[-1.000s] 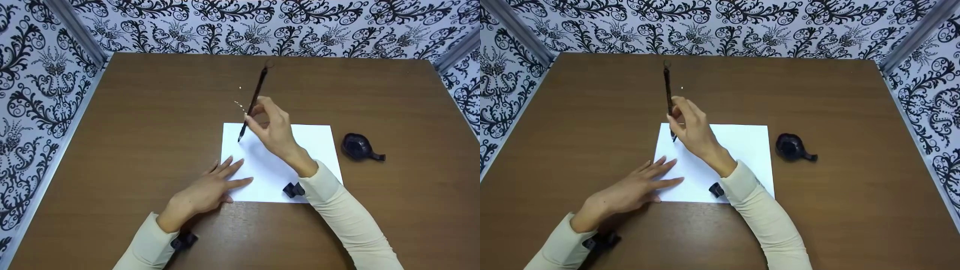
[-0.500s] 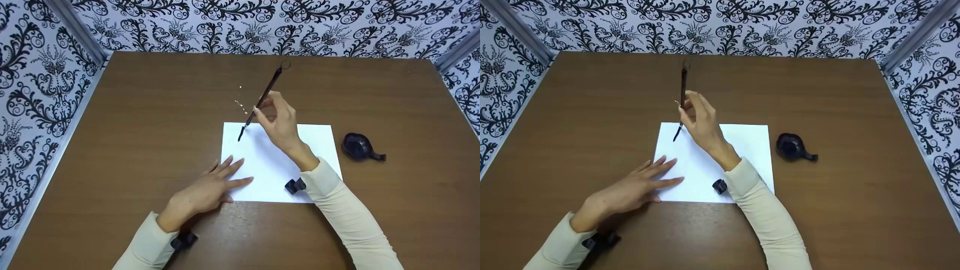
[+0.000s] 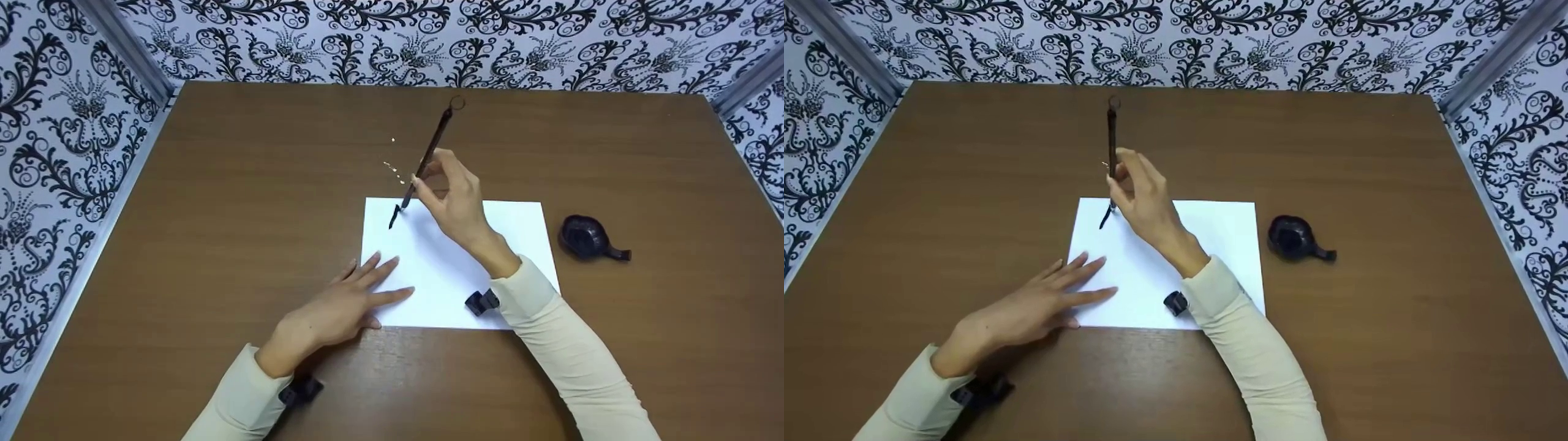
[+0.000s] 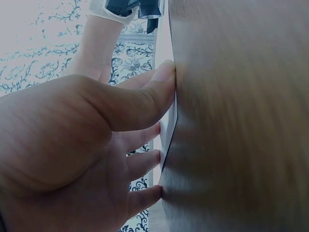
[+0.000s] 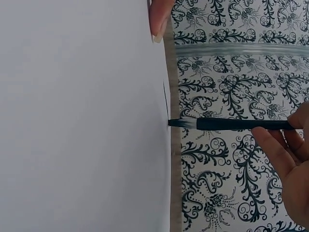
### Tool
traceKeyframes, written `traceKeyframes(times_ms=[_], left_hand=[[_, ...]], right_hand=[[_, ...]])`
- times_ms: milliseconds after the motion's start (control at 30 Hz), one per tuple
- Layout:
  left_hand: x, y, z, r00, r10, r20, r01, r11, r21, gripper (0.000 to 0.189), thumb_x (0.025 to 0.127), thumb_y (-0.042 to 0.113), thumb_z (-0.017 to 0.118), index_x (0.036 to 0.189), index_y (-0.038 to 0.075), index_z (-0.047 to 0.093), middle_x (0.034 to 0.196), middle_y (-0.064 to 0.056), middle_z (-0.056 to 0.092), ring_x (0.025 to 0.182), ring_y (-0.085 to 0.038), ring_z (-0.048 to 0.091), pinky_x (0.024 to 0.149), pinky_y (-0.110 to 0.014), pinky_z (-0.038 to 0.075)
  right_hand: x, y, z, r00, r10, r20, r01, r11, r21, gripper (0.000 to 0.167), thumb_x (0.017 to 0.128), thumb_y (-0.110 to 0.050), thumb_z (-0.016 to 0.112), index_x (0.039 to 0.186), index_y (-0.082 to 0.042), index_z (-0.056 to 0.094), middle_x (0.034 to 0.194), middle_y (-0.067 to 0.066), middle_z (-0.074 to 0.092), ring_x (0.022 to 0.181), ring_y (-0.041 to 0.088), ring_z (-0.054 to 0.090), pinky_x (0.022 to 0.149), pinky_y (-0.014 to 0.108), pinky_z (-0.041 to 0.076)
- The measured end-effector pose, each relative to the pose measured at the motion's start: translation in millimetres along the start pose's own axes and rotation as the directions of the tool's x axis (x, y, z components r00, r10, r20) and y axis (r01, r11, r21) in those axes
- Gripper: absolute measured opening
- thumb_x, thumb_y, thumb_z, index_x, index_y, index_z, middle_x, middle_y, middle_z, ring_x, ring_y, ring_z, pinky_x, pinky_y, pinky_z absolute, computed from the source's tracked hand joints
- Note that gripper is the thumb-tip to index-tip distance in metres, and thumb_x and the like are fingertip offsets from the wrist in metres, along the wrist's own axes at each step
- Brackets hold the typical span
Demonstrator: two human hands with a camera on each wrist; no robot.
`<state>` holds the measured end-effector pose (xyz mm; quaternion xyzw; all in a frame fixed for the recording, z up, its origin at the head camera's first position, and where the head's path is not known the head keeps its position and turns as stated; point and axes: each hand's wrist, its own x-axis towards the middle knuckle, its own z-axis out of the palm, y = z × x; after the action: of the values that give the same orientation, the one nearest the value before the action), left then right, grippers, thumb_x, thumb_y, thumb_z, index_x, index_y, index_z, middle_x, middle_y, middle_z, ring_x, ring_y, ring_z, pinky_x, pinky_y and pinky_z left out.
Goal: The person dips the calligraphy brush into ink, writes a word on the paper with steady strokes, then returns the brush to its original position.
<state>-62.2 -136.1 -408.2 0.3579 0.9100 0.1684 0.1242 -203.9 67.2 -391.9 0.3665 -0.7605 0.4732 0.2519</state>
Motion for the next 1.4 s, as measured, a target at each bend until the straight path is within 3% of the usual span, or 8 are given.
traceKeyframes(times_ms=[600,1067,1400], left_hand=[[1.4,-0.7,1.3,1.000,0.002,0.003,-0.002,1.000,-0.003,0.060,0.091,0.023,0.063,0.147,0.027,0.040,0.159,-0.013,0.012,0.143,-0.036,0.007,0.111,-0.057,0.012],[0.6,-0.6,0.5,1.000,0.002,0.000,-0.002,1.000,-0.022,0.063,0.090,0.021,0.065,0.147,0.026,0.040,0.159,-0.012,0.012,0.144,-0.035,0.006,0.111,-0.056,0.014],[0.7,-0.4,0.5,1.000,0.006,-0.006,-0.006,1.000,-0.017,0.061,0.091,0.021,0.064,0.147,0.026,0.041,0.158,-0.013,0.013,0.144,-0.036,0.007,0.110,-0.057,0.015]], right_hand=[[2.6,-2.5,-8.5,0.996,-0.003,0.092,0.005,1.000,-0.025,0.030,0.089,-0.006,0.064,0.116,-0.003,0.051,0.087,0.012,0.060,0.081,0.021,0.064,0.060,0.033,0.056],[6.4,-8.4,-14.6,0.986,0.018,0.169,-0.018,1.000,-0.001,0.029,0.088,-0.005,0.063,0.114,-0.005,0.052,0.084,0.008,0.061,0.079,0.016,0.064,0.058,0.025,0.053],[5.7,-9.3,-17.7,0.976,0.043,0.212,-0.043,0.999,-0.009,0.027,0.090,-0.008,0.061,0.114,-0.007,0.049,0.084,0.008,0.061,0.079,0.016,0.064,0.055,0.027,0.054]])
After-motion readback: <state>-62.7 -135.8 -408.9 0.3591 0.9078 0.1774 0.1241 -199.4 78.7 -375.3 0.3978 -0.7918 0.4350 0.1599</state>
